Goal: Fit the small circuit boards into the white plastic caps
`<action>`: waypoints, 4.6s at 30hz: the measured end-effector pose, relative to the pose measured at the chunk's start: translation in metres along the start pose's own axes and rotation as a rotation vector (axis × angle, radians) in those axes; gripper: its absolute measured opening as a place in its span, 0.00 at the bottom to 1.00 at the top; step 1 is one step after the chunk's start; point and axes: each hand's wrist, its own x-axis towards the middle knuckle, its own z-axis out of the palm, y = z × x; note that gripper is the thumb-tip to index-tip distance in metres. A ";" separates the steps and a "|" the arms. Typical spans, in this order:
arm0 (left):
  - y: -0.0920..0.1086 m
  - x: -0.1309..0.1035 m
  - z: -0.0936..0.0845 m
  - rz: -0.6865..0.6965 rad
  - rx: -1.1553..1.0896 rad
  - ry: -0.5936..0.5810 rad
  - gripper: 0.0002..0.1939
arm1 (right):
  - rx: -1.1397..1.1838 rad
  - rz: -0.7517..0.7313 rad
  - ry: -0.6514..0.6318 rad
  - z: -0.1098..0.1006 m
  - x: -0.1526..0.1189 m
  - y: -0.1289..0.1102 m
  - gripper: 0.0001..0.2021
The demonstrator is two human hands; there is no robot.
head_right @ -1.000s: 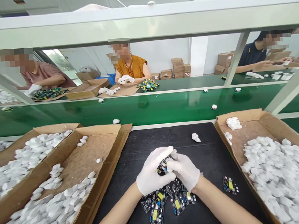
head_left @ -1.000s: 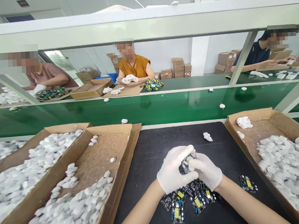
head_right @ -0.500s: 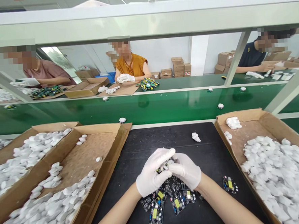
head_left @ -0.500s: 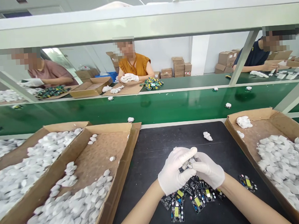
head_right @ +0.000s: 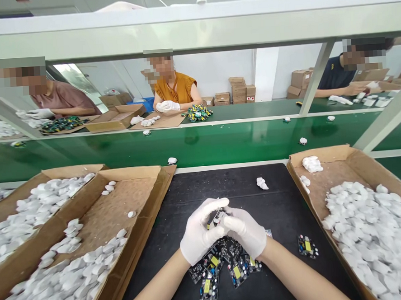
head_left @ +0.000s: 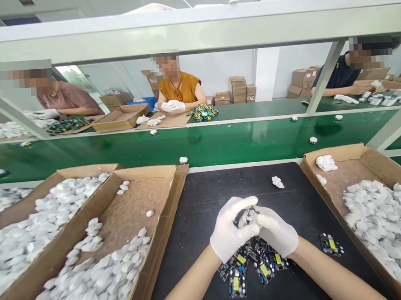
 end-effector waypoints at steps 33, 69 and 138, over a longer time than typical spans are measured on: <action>-0.011 -0.004 0.007 -0.051 0.045 0.013 0.36 | 0.191 0.047 0.099 -0.002 0.002 0.003 0.11; 0.003 0.004 0.000 0.226 0.223 -0.009 0.20 | 0.168 0.080 0.085 -0.002 0.000 -0.005 0.11; 0.008 0.003 -0.005 -0.126 -0.145 -0.056 0.19 | 0.359 0.112 0.137 0.004 0.000 -0.008 0.08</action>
